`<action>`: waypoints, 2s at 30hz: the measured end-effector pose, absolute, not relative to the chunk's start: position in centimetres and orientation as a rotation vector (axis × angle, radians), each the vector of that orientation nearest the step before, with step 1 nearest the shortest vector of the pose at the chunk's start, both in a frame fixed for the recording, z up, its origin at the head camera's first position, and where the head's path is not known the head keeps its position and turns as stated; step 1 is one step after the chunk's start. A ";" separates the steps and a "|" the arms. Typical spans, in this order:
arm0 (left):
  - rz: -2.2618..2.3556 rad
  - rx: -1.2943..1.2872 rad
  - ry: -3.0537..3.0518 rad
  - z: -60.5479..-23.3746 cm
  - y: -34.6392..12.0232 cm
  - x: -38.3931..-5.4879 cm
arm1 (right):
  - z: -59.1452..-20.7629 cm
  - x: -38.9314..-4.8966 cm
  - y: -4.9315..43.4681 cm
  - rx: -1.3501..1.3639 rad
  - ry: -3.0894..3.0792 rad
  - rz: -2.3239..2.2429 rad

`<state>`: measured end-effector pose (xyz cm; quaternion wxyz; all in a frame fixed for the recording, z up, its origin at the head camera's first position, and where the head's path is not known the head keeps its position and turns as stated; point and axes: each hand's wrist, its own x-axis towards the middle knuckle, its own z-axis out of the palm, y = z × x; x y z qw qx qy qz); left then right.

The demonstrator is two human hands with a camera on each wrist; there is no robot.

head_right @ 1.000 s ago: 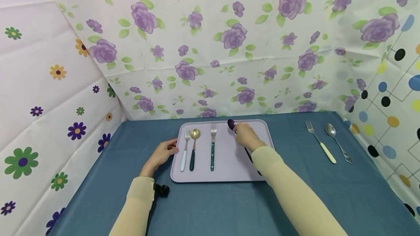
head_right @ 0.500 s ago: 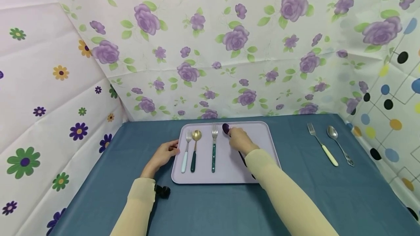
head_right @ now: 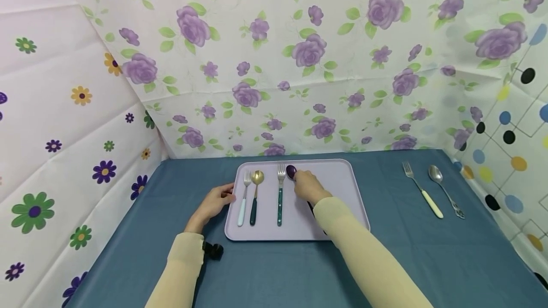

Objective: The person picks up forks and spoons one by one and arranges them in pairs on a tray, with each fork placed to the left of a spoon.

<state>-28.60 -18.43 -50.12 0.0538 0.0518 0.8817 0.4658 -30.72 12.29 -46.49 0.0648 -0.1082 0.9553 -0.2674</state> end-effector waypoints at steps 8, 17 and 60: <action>1.414 0.150 2.679 -49.9 -18.3 -28.7 | -46.6 -31.0 11.8 -0.300 2.865 -0.819; 1.415 0.161 2.681 -49.6 -18.4 -28.8 | -45.9 -31.1 10.6 -0.230 2.875 -0.803; 1.402 0.158 2.684 -49.8 -18.4 -28.7 | -47.2 -31.3 8.8 -0.062 2.896 -0.839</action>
